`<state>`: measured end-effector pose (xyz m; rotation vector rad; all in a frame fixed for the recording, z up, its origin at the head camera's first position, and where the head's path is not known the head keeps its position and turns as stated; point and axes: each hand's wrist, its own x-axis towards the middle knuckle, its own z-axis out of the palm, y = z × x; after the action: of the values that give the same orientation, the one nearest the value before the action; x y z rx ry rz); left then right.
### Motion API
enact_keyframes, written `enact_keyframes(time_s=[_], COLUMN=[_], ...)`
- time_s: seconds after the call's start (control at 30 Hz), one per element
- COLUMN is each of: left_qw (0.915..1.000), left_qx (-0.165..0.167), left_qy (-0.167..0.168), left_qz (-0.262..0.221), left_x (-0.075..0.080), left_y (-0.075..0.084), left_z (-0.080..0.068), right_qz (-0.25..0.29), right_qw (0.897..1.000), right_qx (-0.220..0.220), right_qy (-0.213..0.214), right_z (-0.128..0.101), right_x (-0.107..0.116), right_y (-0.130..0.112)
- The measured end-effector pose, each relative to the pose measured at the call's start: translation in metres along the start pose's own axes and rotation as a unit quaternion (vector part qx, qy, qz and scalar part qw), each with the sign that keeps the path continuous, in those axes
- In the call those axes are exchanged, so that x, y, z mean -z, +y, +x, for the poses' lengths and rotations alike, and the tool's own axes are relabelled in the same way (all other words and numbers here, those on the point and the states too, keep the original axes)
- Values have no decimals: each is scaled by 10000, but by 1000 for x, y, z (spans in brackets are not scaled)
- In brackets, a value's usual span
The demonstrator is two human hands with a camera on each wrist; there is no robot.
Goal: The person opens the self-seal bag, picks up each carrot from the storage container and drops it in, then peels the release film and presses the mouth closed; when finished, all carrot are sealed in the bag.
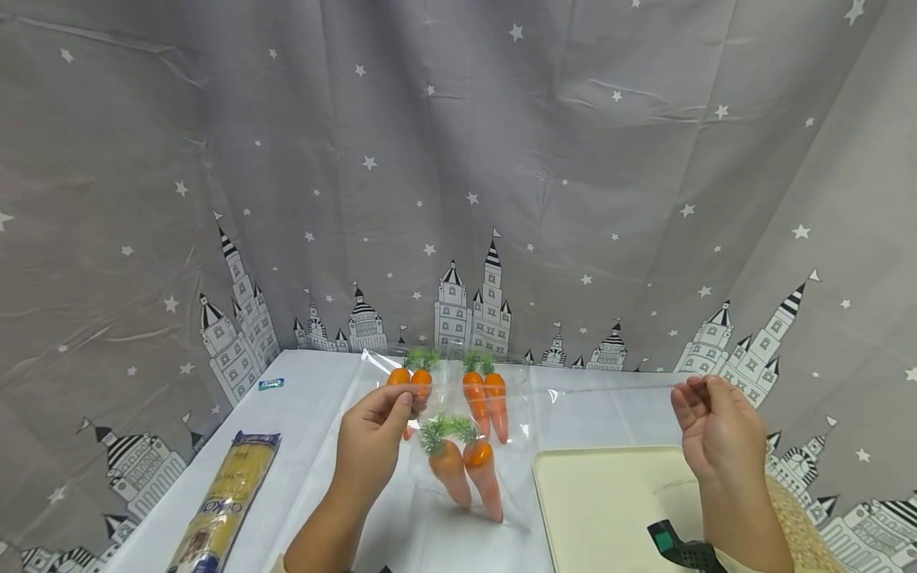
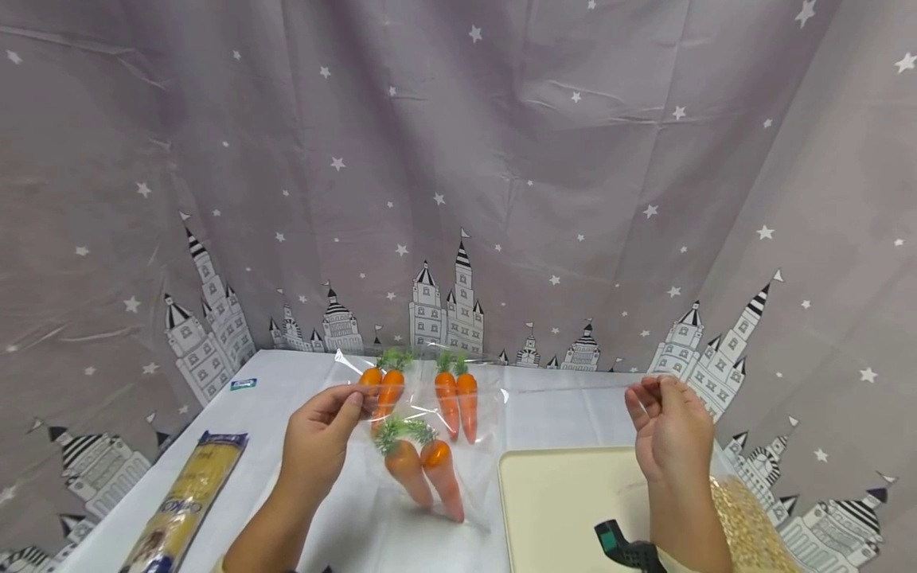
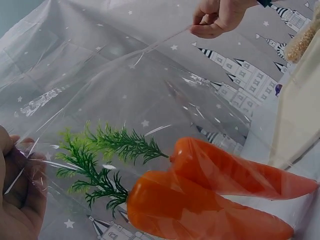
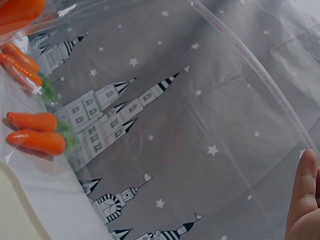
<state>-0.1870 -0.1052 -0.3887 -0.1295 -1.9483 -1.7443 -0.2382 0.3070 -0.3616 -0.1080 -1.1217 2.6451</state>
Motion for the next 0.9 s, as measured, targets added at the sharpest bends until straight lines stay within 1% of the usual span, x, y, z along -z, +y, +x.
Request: enact_keyframes(time_s=[0.07,0.17,0.23,0.3,0.4,0.47,0.53,0.57,0.6,0.67,0.73,0.8,0.83,0.9], left_qw=[10000,9999,9999,9998,9996,9996,9997,9998,9998,9998,9997,9997,9997,9997], left_qx=[0,-20,-58,-117,-151,-131,-55,-12,31,105,139,119,101,58], left_qy=[-42,-94,-106,-140,-169,-198,-187,-181,-179,-176,-198,-212,-216,-219], left_qz=[47,121,73,-50,-171,-175,-123,-86,-47,33,91,99,95,78], left_x=[0,-1,-1,-1,0,1,1,0,0,0,0,1,1,1], left_y=[0,-1,-1,-1,0,0,-1,-1,-1,-1,-1,-1,-1,-1], left_z=[-1,-1,-1,0,1,1,1,1,1,1,0,0,0,0], right_qz=[-78,-51,-60,-206,-789,-1362,-1964,-2271,-2582,-3169,-3693,-4220,-4402,-4817], right_qw=[10000,9999,9996,9987,9946,9870,9753,9681,9603,9431,9230,8982,8885,8652], right_qx=[2,-25,-49,-114,-400,-692,-900,-931,-898,-683,-409,-212,-136,-74], right_qy=[-17,94,263,453,535,490,461,506,549,741,1000,1212,1291,1386], right_z=[1,3,5,7,14,20,26,29,31,35,37,39,39,41], right_x=[2,6,9,14,25,34,42,46,50,57,64,70,73,78], right_y=[1,3,3,3,3,5,10,13,16,23,27,29,29,29])
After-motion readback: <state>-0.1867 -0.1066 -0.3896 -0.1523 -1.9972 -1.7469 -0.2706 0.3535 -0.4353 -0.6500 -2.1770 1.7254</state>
